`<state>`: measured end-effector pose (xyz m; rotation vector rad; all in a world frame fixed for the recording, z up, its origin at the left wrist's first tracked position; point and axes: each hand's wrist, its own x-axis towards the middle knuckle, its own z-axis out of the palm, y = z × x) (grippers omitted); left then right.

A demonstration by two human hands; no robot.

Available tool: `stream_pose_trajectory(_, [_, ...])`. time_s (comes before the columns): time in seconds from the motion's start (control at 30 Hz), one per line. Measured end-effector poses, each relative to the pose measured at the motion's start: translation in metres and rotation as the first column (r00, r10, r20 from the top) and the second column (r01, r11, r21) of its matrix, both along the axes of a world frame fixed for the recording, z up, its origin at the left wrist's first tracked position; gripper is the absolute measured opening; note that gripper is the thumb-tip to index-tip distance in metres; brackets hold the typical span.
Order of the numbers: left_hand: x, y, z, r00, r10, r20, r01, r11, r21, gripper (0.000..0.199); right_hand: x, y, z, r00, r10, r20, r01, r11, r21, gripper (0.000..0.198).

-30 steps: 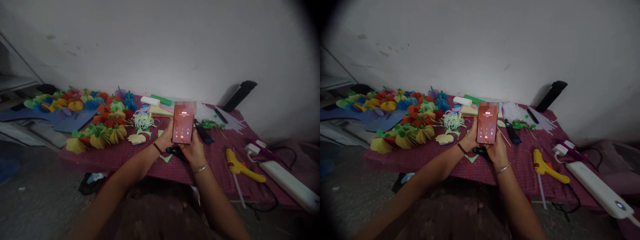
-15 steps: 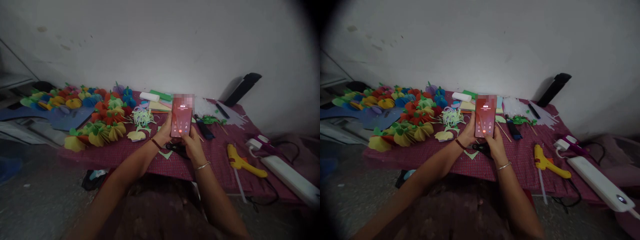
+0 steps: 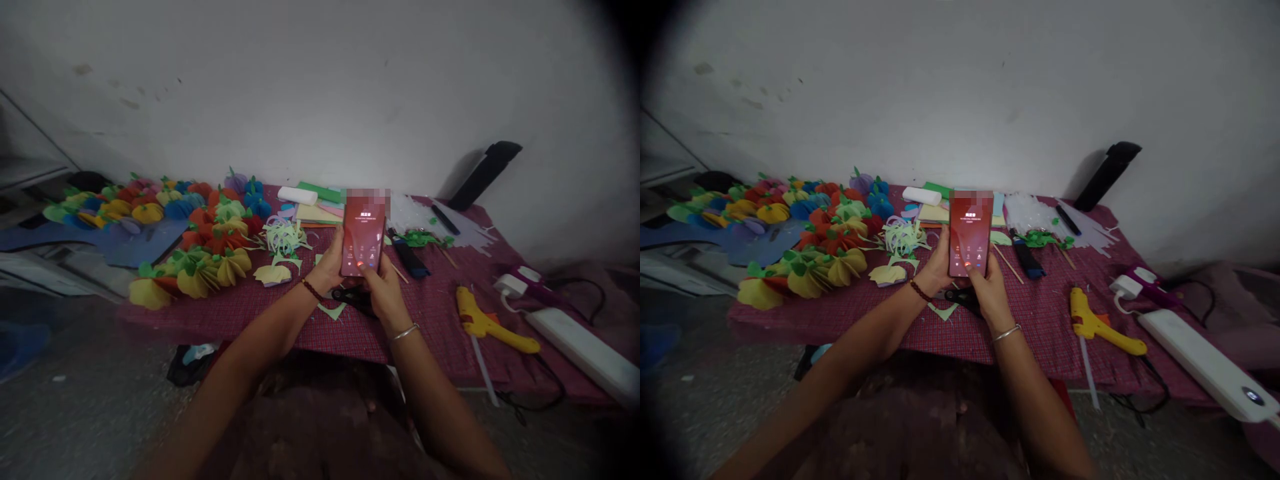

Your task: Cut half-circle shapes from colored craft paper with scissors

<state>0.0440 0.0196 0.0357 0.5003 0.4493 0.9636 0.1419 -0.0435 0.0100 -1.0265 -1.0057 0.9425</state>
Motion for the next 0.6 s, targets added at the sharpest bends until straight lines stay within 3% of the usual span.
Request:
stream_pose_trajectory(0.13, [-0.0002, 0.0004, -0.0008, 1.0, -0.01, 0.016, 0.01, 1.0, -0.01, 0.073, -0.0016, 0.0, 0.0004, 0.999, -0.023, -0.022, 0.023, 1.0, -0.011, 0.036])
stream_pose_trajectory(0.33, [-0.0035, 0.0017, -0.0021, 0.998, -0.062, 0.021, 0.062, 0.998, -0.003, 0.078, -0.0013, -0.0016, -0.0002, 0.986, 0.106, -0.13, -0.109, 0.994, -0.018, 0.034])
stream_pose_trajectory(0.6, [-0.004, -0.0003, 0.0054, 0.998, -0.049, 0.036, 0.048, 0.999, 0.014, 0.083, -0.0004, -0.0004, 0.0035, 0.982, 0.148, -0.116, -0.149, 0.989, 0.005, 0.055])
